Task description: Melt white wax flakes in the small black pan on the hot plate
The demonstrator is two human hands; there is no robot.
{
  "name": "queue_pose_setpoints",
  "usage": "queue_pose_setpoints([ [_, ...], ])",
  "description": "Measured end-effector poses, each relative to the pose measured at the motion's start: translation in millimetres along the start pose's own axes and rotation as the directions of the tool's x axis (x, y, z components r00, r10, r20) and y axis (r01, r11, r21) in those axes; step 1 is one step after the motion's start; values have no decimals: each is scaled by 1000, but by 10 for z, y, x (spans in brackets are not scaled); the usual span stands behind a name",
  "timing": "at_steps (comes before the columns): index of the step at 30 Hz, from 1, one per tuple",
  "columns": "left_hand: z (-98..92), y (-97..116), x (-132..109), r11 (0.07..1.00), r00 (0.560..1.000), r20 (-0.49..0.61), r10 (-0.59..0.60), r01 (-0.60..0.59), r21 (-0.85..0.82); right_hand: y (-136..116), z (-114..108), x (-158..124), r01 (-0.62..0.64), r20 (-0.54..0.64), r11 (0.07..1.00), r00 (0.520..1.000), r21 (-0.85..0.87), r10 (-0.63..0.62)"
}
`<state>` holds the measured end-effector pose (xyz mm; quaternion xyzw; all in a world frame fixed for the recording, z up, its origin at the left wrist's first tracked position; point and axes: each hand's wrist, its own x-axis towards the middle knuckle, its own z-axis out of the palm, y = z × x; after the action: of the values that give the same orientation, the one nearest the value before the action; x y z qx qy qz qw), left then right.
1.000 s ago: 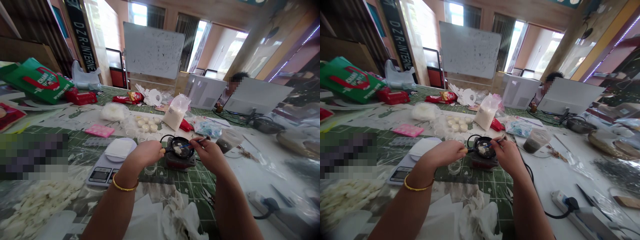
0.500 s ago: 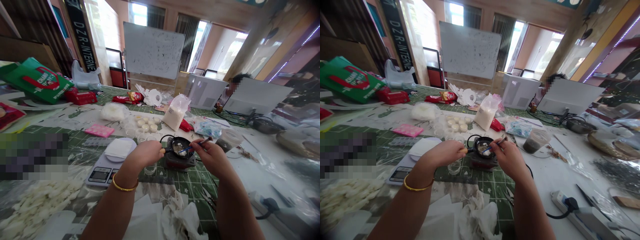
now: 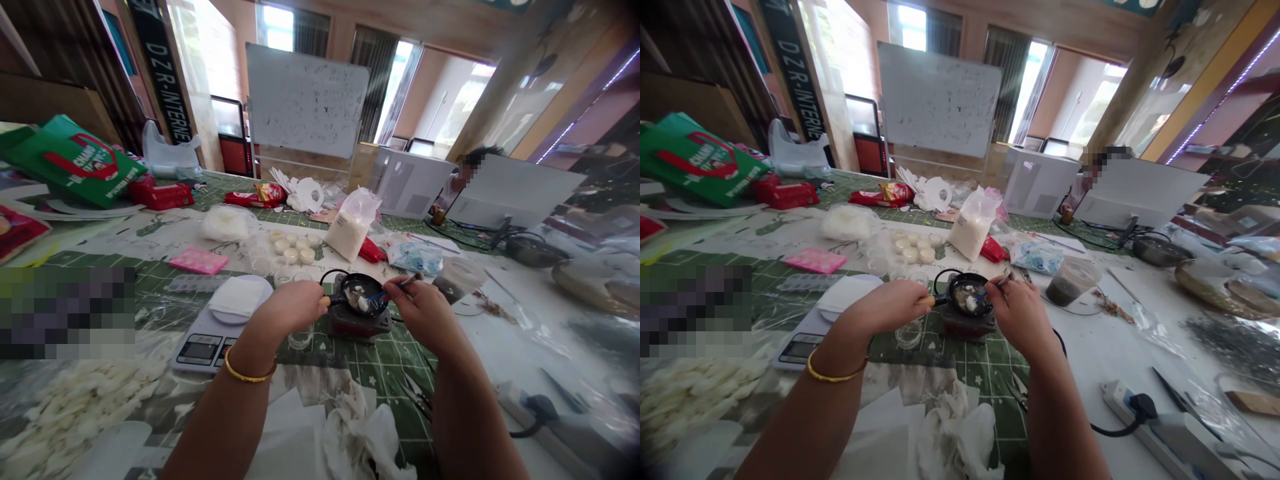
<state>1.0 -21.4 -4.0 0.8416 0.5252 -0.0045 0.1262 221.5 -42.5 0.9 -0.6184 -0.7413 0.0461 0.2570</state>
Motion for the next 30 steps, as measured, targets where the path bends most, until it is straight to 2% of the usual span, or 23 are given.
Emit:
queue_pose_setpoints([
  [7, -11, 8, -2, 1000, 1000, -5, -9, 9, -6, 5, 31, 17, 24, 30, 999, 999, 39, -25],
  [12, -8, 7, 0, 1000, 1000, 4, -15, 15, -5, -4, 35, 14, 30, -20, 998, 999, 52, -29],
  [17, -10, 10, -2, 1000, 1000, -1, -9, 9, -8, -8, 27, 7, 19, 17, 999, 1000, 41, -19],
  [21, -10, 8, -2, 1000, 1000, 2, -11, 11, -9, -14, 16, 2, 15, -10, 999, 1000, 51, -15],
  [26, -13, 13, 2, 1000, 1000, 1, -9, 9, 2, -47, 37, 16, 51, 49, 994, 997, 101, -56],
  [30, -16, 15, 0, 1000, 1000, 11, -19, 19, 2, -40, 32, 11, 45, 45, 994, 998, 102, -50],
])
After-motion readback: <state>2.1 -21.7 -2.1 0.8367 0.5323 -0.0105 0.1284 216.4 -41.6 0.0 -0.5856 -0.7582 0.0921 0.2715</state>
